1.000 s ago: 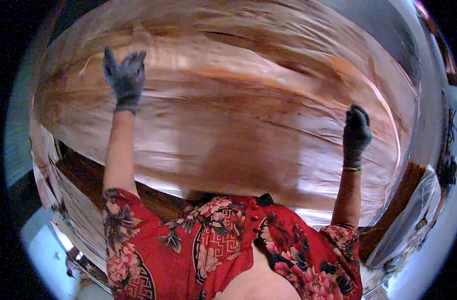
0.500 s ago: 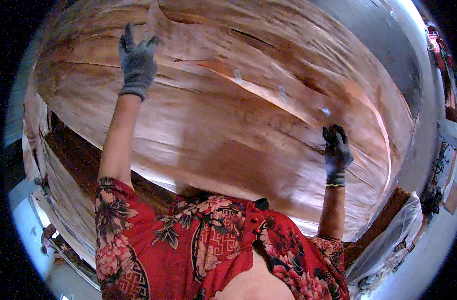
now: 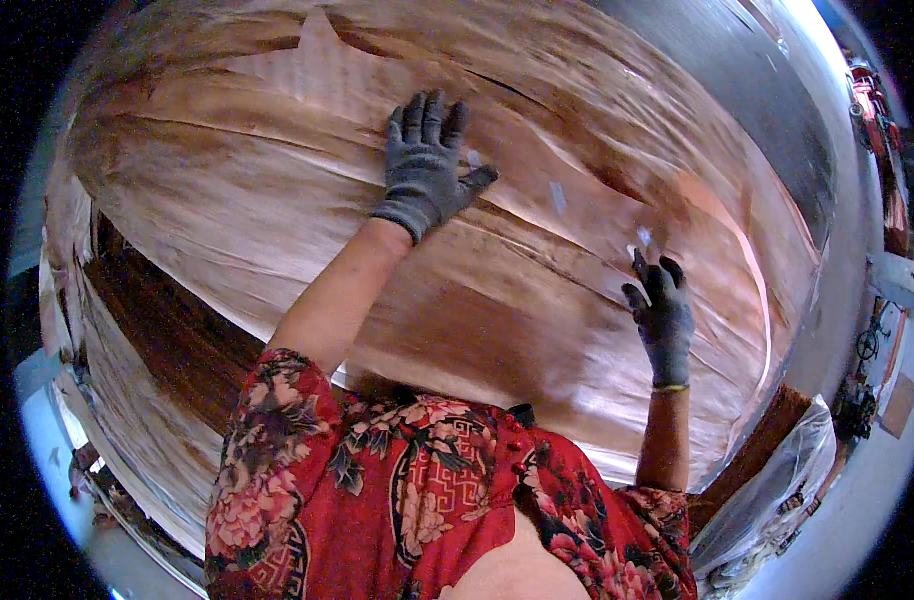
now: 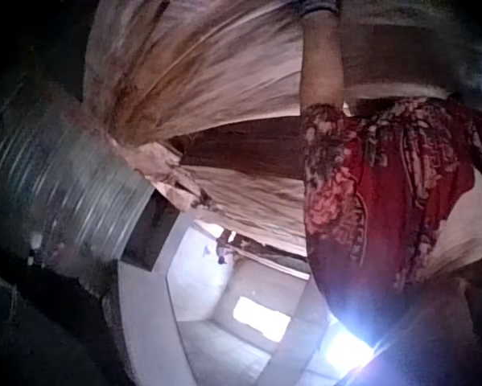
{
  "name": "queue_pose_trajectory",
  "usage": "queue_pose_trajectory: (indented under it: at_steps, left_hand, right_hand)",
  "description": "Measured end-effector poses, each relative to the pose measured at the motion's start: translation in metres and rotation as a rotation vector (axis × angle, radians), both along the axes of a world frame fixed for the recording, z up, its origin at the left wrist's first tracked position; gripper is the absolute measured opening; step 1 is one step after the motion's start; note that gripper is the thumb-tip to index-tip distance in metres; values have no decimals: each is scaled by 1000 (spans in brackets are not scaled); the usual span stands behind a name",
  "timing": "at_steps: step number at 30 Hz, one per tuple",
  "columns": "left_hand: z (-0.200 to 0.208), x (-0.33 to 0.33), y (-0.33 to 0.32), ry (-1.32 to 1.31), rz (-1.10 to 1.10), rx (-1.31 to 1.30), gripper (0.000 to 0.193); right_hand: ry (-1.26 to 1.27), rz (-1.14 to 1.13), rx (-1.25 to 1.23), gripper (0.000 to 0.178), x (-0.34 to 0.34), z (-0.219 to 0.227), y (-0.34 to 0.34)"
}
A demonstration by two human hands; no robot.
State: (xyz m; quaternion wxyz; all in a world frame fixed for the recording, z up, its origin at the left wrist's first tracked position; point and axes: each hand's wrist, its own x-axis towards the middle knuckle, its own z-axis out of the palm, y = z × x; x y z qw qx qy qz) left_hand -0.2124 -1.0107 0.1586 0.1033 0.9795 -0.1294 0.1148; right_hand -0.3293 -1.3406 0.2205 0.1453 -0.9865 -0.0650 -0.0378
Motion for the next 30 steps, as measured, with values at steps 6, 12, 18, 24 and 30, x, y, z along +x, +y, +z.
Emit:
queue_pose_trajectory:
  at_steps: [6,12,18,24,30]
  left_hand:
    - [-9,0,8,-25,-92,-25,74]
    - [-27,9,-10,-124,-77,-90,57]
    - [-26,5,-23,-121,-54,-178,55]
    - [-28,7,-30,-138,-49,-192,55]
    - [-34,10,-38,-128,-29,-161,61]
  right_hand:
    - [386,71,721,29,38,17,56]
    - [457,224,772,22,88,-10,104]
    - [294,362,78,37,115,-24,121]
    - [304,186,-88,34,127,-30,141]
    - [363,161,-182,39,127,-29,145]
